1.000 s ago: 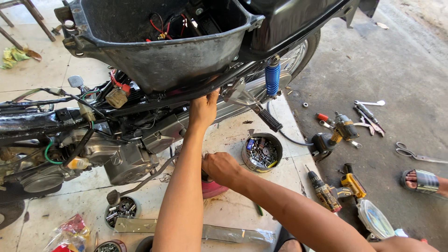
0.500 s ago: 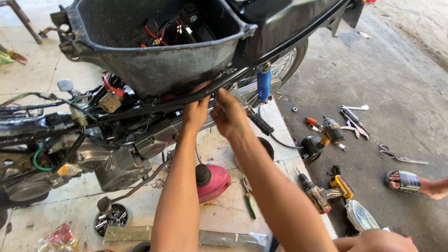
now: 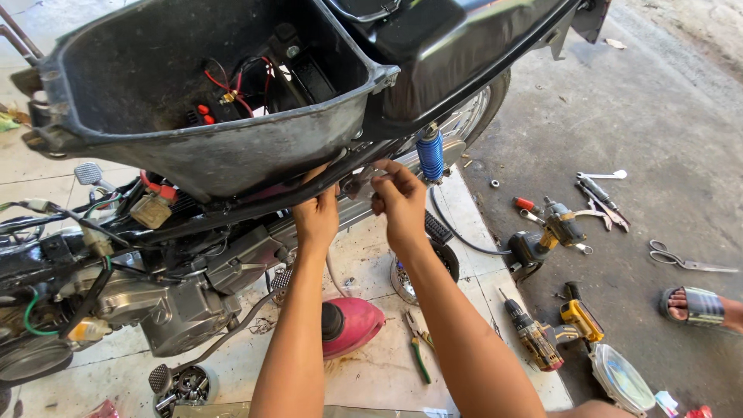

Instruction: The person uses pliers to cut a white tube connected to the motorcycle's fuel tank area. They then use their hands to pull and adjust the tube and surrounding wires near the engine and frame.

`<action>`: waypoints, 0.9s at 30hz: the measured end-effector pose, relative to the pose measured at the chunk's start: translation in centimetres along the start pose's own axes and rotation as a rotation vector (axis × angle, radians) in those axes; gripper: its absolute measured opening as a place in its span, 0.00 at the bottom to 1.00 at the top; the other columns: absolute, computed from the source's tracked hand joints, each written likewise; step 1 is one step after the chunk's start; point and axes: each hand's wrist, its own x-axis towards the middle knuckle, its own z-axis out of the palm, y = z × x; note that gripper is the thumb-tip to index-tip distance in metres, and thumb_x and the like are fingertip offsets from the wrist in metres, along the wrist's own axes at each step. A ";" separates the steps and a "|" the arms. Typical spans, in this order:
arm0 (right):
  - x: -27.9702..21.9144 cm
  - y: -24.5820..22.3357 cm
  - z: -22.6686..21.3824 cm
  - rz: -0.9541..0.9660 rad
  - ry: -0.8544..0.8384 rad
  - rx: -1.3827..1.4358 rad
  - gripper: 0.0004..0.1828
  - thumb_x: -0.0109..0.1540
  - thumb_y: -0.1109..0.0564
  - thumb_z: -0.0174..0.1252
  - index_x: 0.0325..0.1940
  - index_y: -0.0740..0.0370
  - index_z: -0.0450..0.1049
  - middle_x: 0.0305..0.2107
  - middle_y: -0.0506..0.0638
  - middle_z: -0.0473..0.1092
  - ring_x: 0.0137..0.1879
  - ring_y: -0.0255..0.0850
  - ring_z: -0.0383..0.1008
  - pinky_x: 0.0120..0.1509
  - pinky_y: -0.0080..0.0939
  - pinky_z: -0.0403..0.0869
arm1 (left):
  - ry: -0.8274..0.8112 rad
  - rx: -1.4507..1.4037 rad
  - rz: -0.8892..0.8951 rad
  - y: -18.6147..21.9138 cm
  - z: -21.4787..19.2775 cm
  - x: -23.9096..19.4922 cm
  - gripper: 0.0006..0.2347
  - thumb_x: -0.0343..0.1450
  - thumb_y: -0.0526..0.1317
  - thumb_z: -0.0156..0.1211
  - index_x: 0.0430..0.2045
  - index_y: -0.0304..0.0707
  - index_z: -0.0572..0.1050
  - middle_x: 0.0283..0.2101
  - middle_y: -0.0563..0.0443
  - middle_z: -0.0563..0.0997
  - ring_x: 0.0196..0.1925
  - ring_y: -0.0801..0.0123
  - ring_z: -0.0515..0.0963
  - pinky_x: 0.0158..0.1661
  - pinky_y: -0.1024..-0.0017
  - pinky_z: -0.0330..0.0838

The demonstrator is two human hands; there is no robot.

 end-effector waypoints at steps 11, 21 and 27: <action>2.7 -4.9 0.2 0.191 -0.493 -0.255 0.07 0.58 0.67 0.61 0.40 0.65 0.77 0.10 0.54 0.65 0.11 0.37 0.62 0.11 0.36 0.62 | 0.052 -0.361 -0.375 -3.2 2.3 -2.9 0.08 0.82 0.36 0.44 0.34 0.42 0.70 0.26 0.58 0.68 0.15 0.85 0.61 0.17 0.87 0.57; 3.2 -3.9 1.1 0.211 -0.544 -0.178 0.09 0.54 0.69 0.56 0.37 0.65 0.75 0.07 0.53 0.64 0.09 0.36 0.62 0.10 0.34 0.61 | 0.138 0.039 -0.095 -4.2 3.6 -2.8 0.05 0.79 0.32 0.53 0.35 0.31 0.74 0.25 0.47 0.75 0.20 0.71 0.71 0.25 0.77 0.63; 3.4 -4.0 0.3 0.205 -0.609 -0.080 0.11 0.56 0.69 0.57 0.41 0.67 0.77 0.08 0.53 0.64 0.10 0.37 0.64 0.13 0.35 0.64 | 0.380 0.492 0.049 -3.7 4.3 -2.0 0.03 0.72 0.36 0.72 0.31 0.37 0.84 0.29 0.51 0.82 0.31 0.63 0.82 0.40 0.73 0.74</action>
